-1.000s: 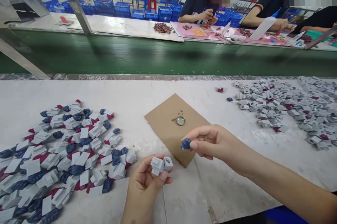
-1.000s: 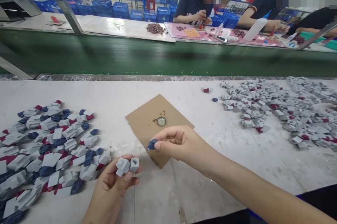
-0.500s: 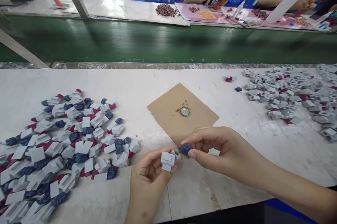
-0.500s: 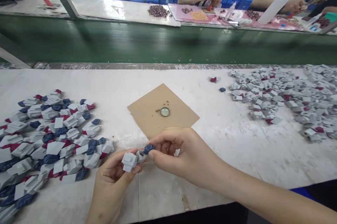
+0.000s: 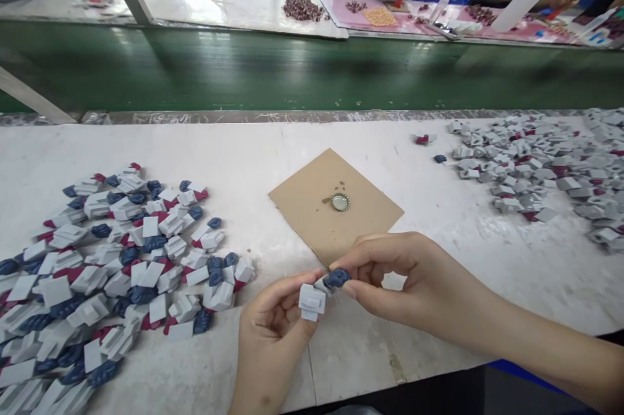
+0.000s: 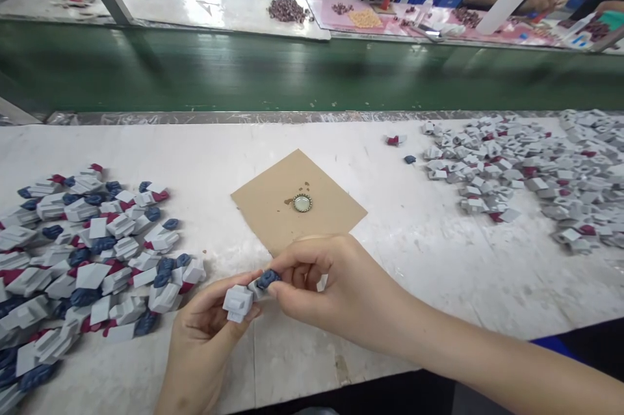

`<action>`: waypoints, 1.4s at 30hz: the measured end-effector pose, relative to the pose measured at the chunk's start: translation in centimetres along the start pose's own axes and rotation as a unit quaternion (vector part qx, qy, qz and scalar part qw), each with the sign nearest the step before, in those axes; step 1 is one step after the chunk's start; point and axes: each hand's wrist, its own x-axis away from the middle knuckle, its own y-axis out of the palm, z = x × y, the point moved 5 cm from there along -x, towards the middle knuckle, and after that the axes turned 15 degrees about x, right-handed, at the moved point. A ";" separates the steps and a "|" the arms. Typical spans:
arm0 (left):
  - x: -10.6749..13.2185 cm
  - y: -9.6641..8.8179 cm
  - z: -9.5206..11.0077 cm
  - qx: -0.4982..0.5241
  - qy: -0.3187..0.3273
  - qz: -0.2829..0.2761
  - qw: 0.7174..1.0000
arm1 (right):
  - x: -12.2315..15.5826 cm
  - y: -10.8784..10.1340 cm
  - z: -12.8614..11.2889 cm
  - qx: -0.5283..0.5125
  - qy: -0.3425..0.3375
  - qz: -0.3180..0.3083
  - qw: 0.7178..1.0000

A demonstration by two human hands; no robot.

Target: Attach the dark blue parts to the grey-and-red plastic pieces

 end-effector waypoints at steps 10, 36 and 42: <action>0.0 0.1 0.4 -0.069 0.054 -0.020 0.996 | 0.2 0.2 -0.2 -0.004 -0.007 -0.008 1.000; 0.4 0.0 0.3 0.043 -0.016 0.016 0.999 | -0.3 -2.0 -1.6 0.028 -0.062 0.180 0.981; 0.7 0.1 0.3 0.272 -0.163 -0.054 0.947 | 3.6 -2.5 3.1 0.025 0.066 0.230 0.971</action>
